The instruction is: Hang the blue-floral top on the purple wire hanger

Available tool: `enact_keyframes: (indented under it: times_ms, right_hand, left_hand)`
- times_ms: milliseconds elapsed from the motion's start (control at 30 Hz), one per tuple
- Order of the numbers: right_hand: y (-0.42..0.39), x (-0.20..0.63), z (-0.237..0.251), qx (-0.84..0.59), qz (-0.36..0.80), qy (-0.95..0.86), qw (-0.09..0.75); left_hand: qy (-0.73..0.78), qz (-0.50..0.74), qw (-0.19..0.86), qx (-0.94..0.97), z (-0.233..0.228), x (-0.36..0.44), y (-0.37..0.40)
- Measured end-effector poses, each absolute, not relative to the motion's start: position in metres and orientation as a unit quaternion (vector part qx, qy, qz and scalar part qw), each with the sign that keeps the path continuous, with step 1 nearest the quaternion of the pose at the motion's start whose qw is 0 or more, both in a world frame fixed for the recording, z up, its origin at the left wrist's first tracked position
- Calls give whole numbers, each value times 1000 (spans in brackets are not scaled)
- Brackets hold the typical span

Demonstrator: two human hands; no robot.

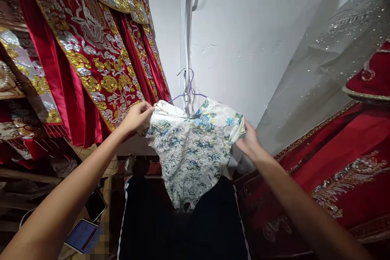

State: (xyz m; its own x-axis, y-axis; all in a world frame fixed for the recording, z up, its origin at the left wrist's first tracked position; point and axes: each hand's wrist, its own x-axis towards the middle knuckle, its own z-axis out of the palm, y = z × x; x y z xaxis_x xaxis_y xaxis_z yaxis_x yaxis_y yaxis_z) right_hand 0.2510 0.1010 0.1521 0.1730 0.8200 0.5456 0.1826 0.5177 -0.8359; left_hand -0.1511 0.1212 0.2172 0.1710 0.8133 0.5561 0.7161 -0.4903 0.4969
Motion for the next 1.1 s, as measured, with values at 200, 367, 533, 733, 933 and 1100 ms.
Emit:
enact_keyframes:
  times_ms: [200,367,533,733,933,1100]
  right_hand:
    - [105,262,186,-386,350,-534,666]
    - [71,239,199,-391,311,-448,742]
    - [-15,199,176,-391,323,-592,626]
    - [-33,182,174,-87,286,-901,313]
    - [39,173,147,-427,109,-842,310]
    - [61,141,140,-379,-73,-843,374]
  left_hand:
    - [466,419,19,779,237,-131,132]
    - [421,312,3,851,267,-96,132]
    - [402,325,1,856,258,-77,121]
    - [397,291,228,840,222,-80,94]
    - [304,468,409,722,219,-67,52]
    - [200,512,569,612,237,-40,20]
